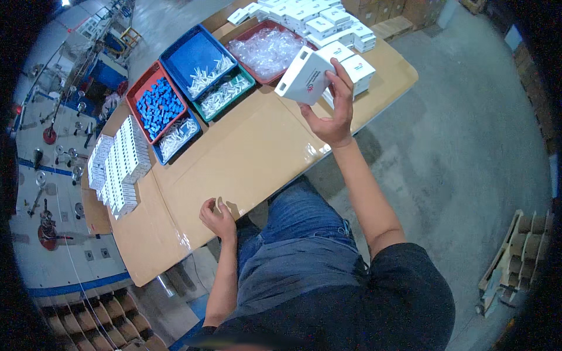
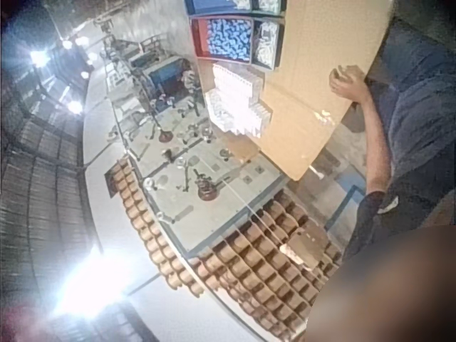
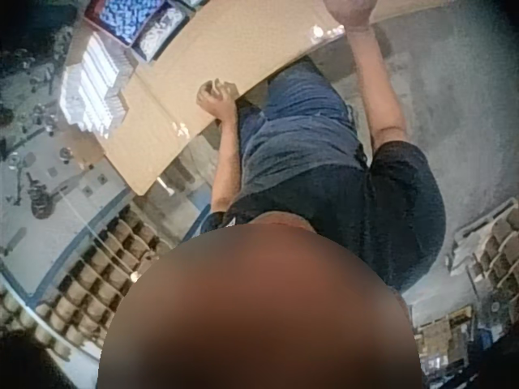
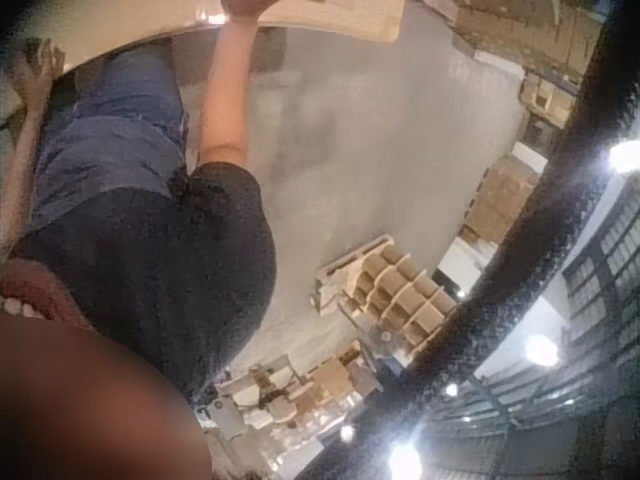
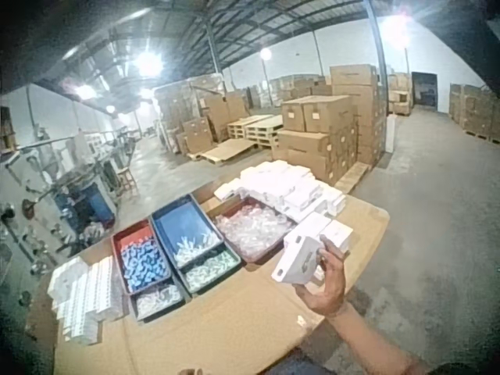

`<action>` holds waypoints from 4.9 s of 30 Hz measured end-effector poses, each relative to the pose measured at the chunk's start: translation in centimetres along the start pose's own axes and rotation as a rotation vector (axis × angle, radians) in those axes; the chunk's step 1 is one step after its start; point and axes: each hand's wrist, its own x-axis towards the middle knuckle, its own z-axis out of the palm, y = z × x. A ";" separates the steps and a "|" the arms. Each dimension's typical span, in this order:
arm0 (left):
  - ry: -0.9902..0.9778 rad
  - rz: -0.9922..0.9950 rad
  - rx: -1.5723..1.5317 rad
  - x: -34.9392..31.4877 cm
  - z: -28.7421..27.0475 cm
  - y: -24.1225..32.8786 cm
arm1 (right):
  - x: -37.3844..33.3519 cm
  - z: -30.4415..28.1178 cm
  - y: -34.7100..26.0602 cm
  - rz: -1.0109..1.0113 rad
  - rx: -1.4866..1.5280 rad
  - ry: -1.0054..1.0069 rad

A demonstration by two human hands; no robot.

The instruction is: The person is assembling electronic components, specifically switches or breakers, by placing small internal parts into the plastic housing.

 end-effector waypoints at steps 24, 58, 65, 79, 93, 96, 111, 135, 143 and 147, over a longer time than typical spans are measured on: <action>-0.271 -0.507 -1.518 6.5 -7.4 16.1 | -7.2 9.4 -13.4 0.579 0.627 -0.489; -0.448 -0.847 -1.699 7.0 -10.8 15.9 | -4.8 12.0 -15.9 0.279 0.621 -0.831; -0.529 -0.886 -1.598 6.7 -10.0 14.9 | -5.7 12.3 -15.2 0.197 0.507 -0.794; -0.460 -0.871 -1.543 9.0 -9.2 16.3 | -4.3 13.9 -13.7 0.095 0.530 -0.650; -0.433 -0.857 -1.480 3.6 -6.7 9.4 | -8.9 12.7 -15.4 0.418 0.508 -0.890; -0.355 -0.868 -1.552 4.1 -6.1 7.9 | -7.7 12.8 -16.9 0.298 0.516 -0.859; -0.427 -0.648 -1.447 5.4 -11.3 11.0 | -6.0 12.8 -20.3 0.516 0.724 -0.894; -0.127 -0.829 -1.667 5.5 -11.9 13.0 | -6.6 15.2 -19.3 0.200 0.738 -0.870; -0.110 -0.751 -1.603 7.0 -10.8 13.0 | -6.6 15.8 -19.2 0.170 0.678 -0.765; -0.095 -0.644 -1.578 7.2 -11.2 13.9 | -6.4 16.1 -19.2 0.121 0.651 -0.706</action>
